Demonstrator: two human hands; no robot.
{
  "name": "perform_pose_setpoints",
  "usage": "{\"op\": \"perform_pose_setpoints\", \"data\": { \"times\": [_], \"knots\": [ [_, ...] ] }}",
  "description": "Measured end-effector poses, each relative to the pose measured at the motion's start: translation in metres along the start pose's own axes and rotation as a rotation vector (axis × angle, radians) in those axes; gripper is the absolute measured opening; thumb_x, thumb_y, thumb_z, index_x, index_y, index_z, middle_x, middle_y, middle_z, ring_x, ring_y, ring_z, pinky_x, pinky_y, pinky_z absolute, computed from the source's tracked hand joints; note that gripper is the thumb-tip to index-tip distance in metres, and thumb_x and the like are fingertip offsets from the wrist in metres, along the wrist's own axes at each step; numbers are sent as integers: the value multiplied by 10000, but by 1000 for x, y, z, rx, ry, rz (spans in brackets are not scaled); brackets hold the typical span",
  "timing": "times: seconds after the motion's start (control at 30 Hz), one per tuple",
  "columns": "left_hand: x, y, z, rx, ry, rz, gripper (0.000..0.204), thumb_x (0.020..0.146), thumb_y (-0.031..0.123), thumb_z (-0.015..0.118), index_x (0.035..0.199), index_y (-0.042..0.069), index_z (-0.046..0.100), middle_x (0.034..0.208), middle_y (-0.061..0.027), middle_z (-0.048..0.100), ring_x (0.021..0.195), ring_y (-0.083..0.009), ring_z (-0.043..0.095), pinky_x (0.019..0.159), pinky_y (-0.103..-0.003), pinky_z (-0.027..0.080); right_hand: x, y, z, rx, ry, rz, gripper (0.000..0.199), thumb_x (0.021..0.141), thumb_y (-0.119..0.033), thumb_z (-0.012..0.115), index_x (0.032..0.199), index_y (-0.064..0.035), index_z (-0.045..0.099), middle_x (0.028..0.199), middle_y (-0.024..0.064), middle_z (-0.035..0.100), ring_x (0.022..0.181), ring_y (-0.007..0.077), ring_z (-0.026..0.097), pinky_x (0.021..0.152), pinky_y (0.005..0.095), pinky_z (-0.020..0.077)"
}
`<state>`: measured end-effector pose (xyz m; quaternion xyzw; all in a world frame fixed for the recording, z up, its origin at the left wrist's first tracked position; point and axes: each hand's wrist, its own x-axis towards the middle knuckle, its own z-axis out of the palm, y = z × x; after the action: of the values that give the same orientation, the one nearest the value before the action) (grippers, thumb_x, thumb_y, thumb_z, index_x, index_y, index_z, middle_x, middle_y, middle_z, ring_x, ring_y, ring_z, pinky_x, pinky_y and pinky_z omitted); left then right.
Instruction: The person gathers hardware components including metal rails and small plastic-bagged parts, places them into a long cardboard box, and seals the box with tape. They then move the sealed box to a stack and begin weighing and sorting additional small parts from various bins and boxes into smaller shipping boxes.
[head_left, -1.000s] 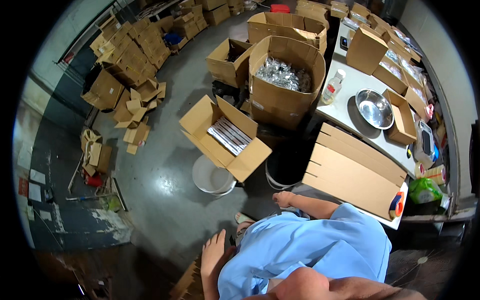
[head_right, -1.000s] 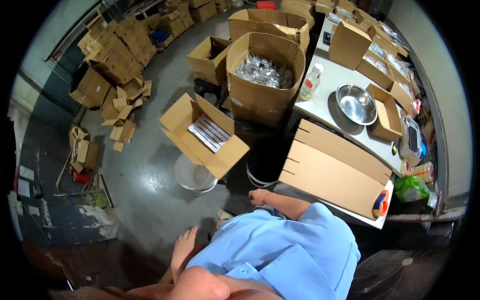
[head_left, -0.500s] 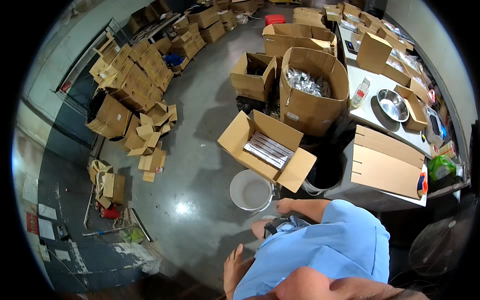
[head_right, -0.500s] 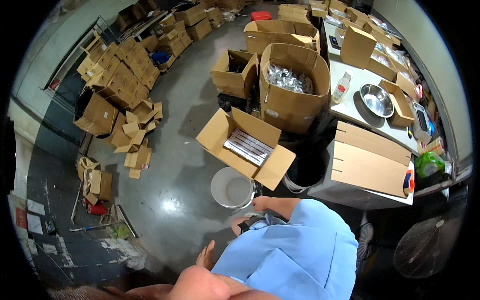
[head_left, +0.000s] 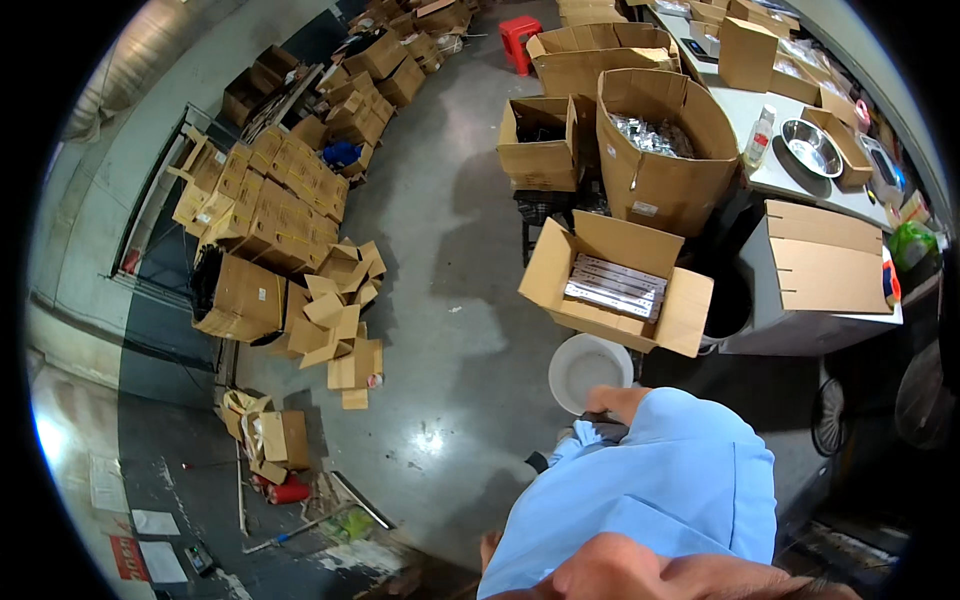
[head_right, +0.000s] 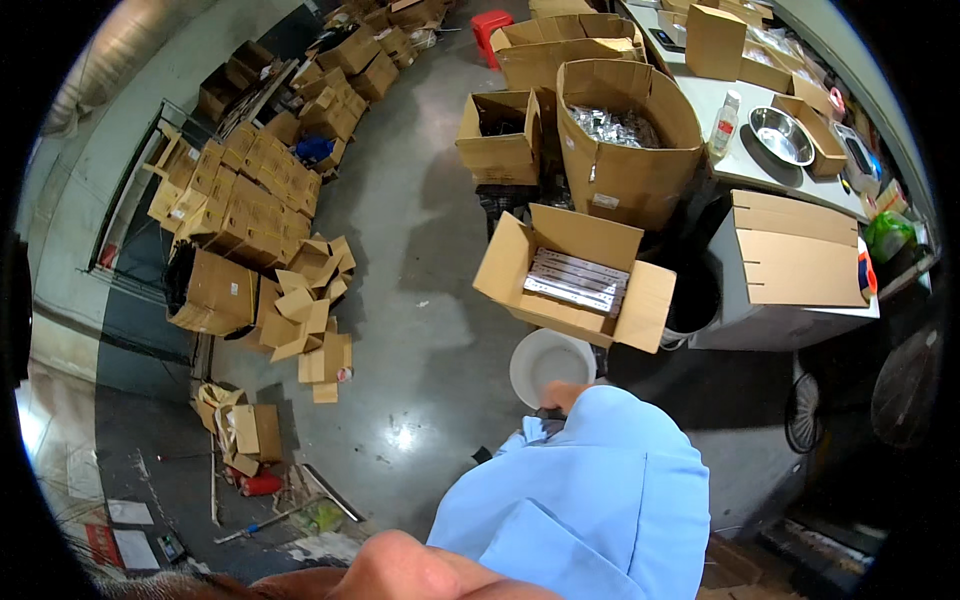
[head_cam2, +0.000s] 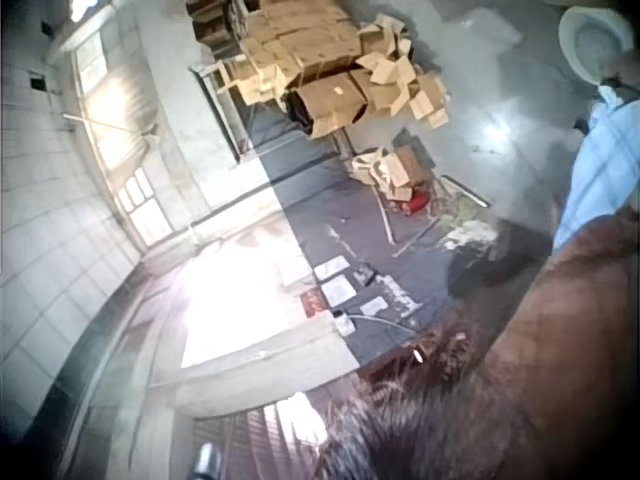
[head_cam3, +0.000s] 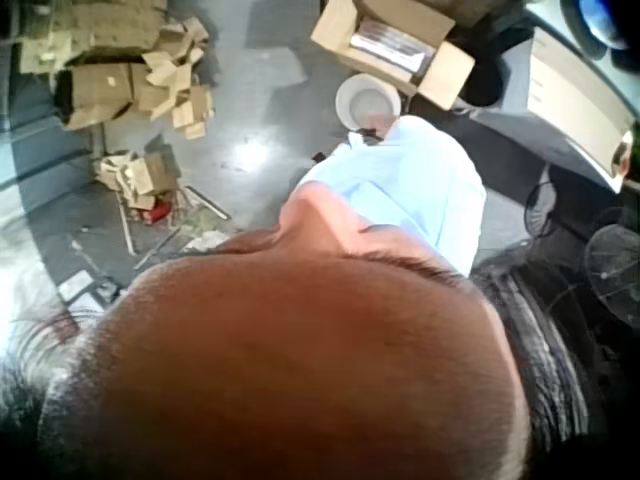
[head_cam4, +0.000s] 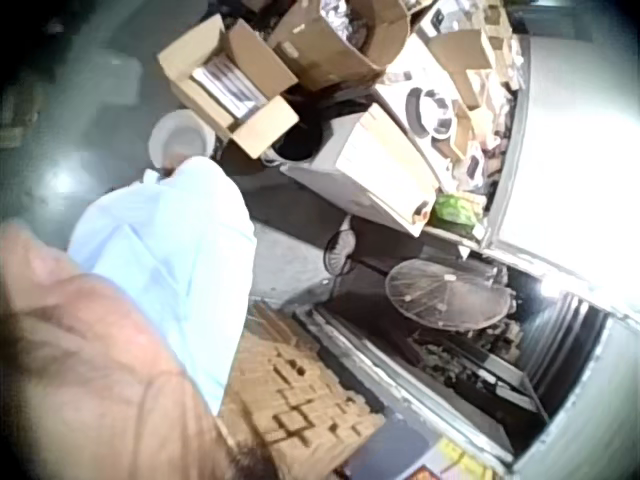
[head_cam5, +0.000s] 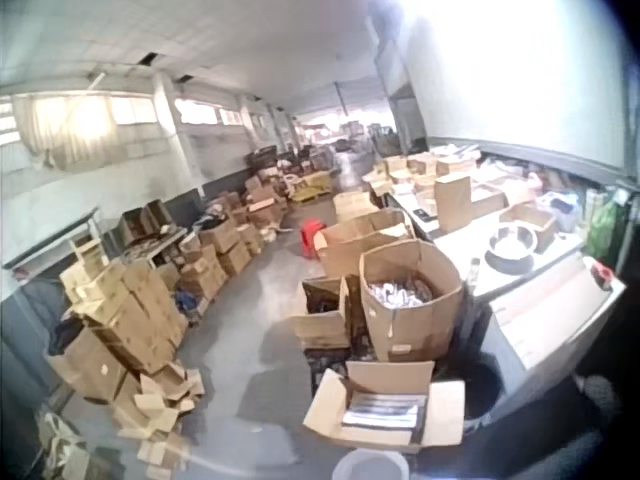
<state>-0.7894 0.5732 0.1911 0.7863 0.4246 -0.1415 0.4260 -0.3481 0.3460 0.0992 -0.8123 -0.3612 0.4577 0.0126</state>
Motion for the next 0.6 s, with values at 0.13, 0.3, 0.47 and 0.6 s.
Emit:
{"op": "perform_pose_setpoints", "data": {
  "times": [0.13, 0.3, 0.47, 0.6],
  "knots": [
    [27, -47, -33, -40, -68, -214, 376, 819, 265, 621, 1077, 35, 473, 996, -127, 571, 829, -242, 571, 689, -320, 473, 10, -119, -61, 159, 100, -245, 379, 770, -369, 571, 1008, -87, 656, 1038, 139, 643, 984, 312, 597, 836, 414, 471],
    [84, -81, -90, -117, -98, -191, 310, 821, 239, 598, 1019, 32, 479, 941, -108, 565, 792, -221, 557, 669, -311, 467, 42, -185, -89, 365, 318, -234, 343, 763, -379, 574, 971, -121, 664, 990, 123, 659, 935, 299, 615, 823, 411, 477],
    [153, -90, -168, -126, -170, -87, 246, 824, 214, 575, 961, 30, 485, 887, -89, 559, 755, -200, 542, 650, -302, 461, 84, -113, -40, 25, 216, 101, 331, 735, -311, 547, 924, -81, 692, 969, 152, 657, 932, 318, 622, 803, 435, 494],
    [211, -115, -245, -72, -186, -119, 199, 827, 194, 557, 914, 28, 490, 843, -74, 554, 725, -183, 531, 635, -295, 457, 68, -108, -15, 305, 115, 466, 315, 683, -262, 587, 923, -90, 696, 1016, 155, 646, 957, 316, 619, 789, 438, 505]
  ]
}}
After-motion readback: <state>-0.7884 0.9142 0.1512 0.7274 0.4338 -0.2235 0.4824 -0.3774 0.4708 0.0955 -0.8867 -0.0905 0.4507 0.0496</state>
